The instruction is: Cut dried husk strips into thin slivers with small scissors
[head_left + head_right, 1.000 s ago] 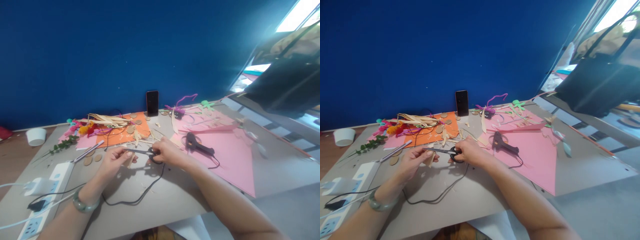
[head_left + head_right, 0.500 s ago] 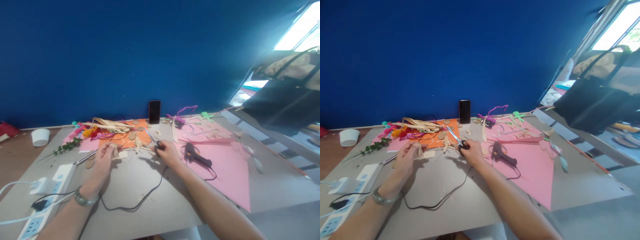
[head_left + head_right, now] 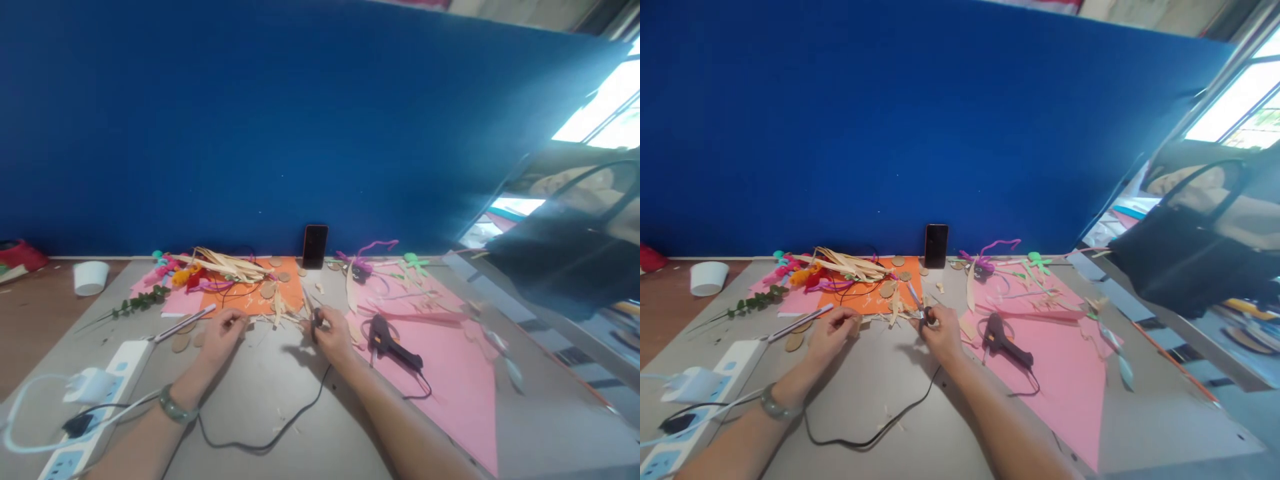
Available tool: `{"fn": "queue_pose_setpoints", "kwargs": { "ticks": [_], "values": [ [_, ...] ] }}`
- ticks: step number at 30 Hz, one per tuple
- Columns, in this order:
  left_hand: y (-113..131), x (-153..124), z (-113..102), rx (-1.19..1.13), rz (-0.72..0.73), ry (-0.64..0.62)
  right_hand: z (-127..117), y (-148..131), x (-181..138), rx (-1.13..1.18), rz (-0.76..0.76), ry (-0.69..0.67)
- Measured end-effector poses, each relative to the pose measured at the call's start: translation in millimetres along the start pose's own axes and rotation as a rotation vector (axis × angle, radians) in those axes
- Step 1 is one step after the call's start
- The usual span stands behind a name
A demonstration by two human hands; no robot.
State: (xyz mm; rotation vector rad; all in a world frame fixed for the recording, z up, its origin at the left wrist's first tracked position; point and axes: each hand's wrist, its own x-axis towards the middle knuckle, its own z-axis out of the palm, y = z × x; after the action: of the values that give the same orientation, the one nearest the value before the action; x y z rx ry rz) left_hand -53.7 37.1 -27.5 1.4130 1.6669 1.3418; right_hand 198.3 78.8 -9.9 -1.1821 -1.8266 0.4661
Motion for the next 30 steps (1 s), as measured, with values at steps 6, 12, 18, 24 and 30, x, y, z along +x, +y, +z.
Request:
{"fn": "queue_pose_setpoints", "kwargs": {
  "ticks": [6, 12, 18, 24, 30],
  "values": [
    [-10, -3, 3, 0.175, 0.071, -0.023, -11, -4, 11, 0.165, 0.050, 0.084],
    [-3, -12, 13, 0.649, 0.225, -0.056, -44, -27, 23, 0.075, 0.061, 0.145],
    [2, -12, 12, 0.728, 0.332, 0.000, -54, -47, 2, -0.034, 0.102, 0.047],
    [24, -19, 8, 0.592, 0.400, 0.007, -44, -46, -29, -0.043, 0.044, -0.016],
    [41, -14, 8, 0.765, 0.291, -0.114, -65, -36, -56, -0.077, 0.039, -0.029]
  ]
}}
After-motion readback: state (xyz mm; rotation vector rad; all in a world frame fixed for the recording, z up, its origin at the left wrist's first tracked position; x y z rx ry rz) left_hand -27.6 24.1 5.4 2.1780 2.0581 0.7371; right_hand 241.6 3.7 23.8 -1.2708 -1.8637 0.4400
